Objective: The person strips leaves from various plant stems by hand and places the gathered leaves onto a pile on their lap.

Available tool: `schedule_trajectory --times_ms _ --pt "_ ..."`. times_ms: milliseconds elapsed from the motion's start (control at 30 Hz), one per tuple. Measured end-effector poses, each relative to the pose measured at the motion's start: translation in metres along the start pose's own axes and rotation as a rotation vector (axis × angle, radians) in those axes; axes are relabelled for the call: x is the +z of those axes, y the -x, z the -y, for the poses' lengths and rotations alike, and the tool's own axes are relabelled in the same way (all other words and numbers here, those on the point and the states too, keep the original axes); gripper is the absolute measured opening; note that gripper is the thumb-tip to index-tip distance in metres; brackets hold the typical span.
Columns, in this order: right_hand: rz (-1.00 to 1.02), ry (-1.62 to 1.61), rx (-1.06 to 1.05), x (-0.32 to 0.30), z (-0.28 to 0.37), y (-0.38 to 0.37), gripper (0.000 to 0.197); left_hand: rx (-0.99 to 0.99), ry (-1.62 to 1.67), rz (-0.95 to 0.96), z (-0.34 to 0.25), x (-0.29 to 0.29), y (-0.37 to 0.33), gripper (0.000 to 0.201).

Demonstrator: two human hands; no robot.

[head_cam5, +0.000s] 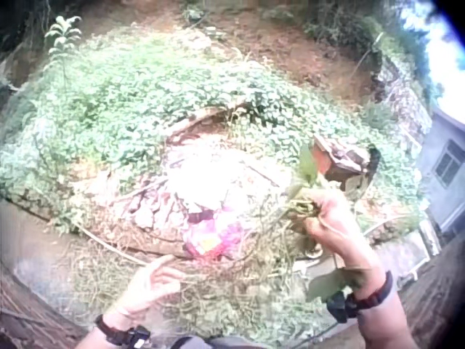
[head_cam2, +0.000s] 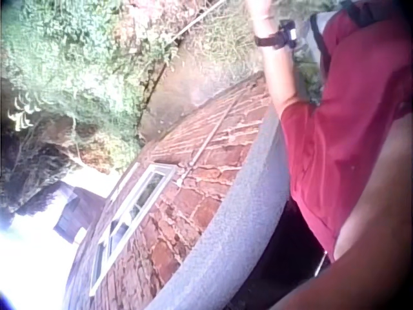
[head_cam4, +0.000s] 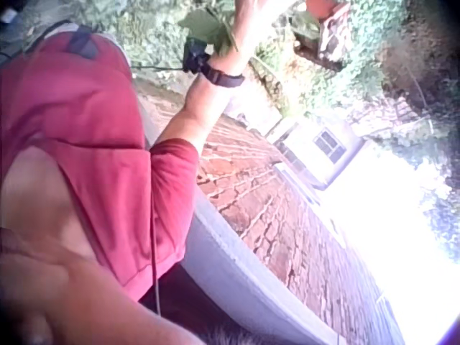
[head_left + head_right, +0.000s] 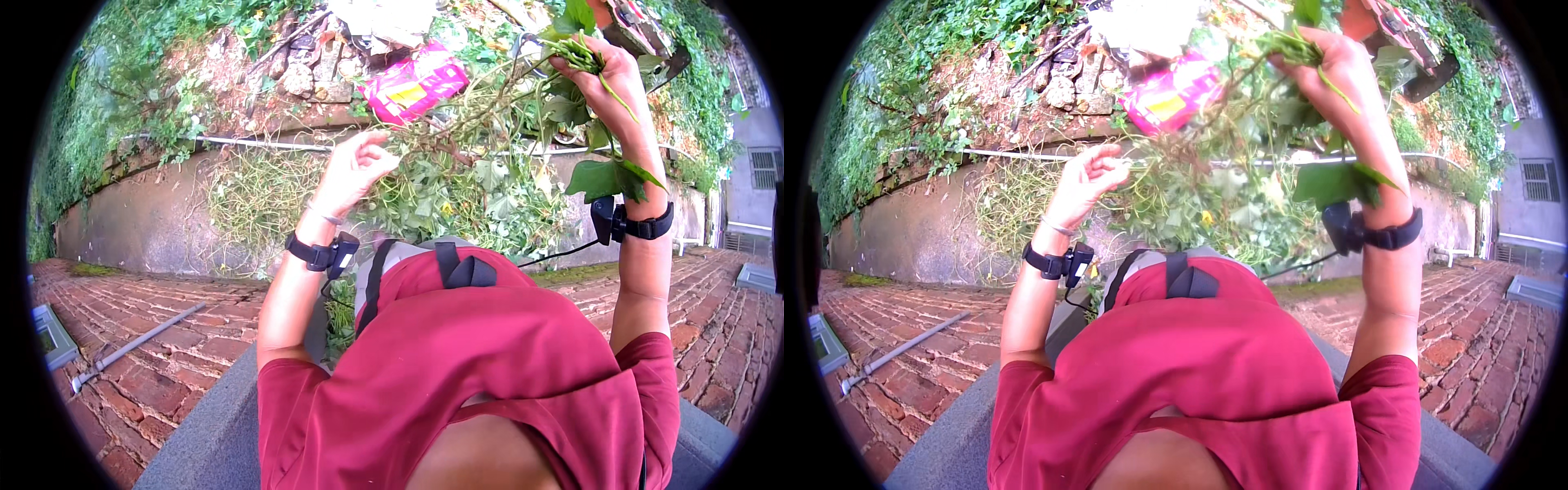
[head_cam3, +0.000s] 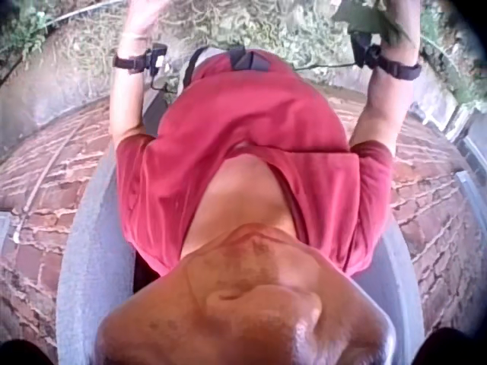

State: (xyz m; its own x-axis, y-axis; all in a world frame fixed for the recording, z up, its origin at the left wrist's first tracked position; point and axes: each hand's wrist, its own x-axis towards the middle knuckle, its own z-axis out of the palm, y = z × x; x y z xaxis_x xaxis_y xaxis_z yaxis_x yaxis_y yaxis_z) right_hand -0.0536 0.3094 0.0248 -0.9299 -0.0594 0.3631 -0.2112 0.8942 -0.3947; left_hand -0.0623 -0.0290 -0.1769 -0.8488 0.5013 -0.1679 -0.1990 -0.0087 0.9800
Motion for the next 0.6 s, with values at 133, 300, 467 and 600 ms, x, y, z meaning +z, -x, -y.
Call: schedule_trajectory --times_ms 133,300,467,600 --pt "0.100 0.173 0.143 -0.017 -0.013 0.001 0.023 -0.110 -0.042 0.514 -0.003 0.052 -0.012 0.028" --pt "0.330 0.155 0.352 -0.036 0.007 0.004 0.027 0.144 0.006 0.545 -0.004 0.094 -0.029 0.030" --pt "0.448 -0.547 0.595 -0.039 0.021 0.026 0.023 0.497 -0.289 0.341 -0.008 0.149 -0.065 0.043" --pt "0.406 -0.657 0.636 -0.049 0.005 0.035 0.016 0.728 -0.404 0.371 0.004 0.177 -0.085 0.030"
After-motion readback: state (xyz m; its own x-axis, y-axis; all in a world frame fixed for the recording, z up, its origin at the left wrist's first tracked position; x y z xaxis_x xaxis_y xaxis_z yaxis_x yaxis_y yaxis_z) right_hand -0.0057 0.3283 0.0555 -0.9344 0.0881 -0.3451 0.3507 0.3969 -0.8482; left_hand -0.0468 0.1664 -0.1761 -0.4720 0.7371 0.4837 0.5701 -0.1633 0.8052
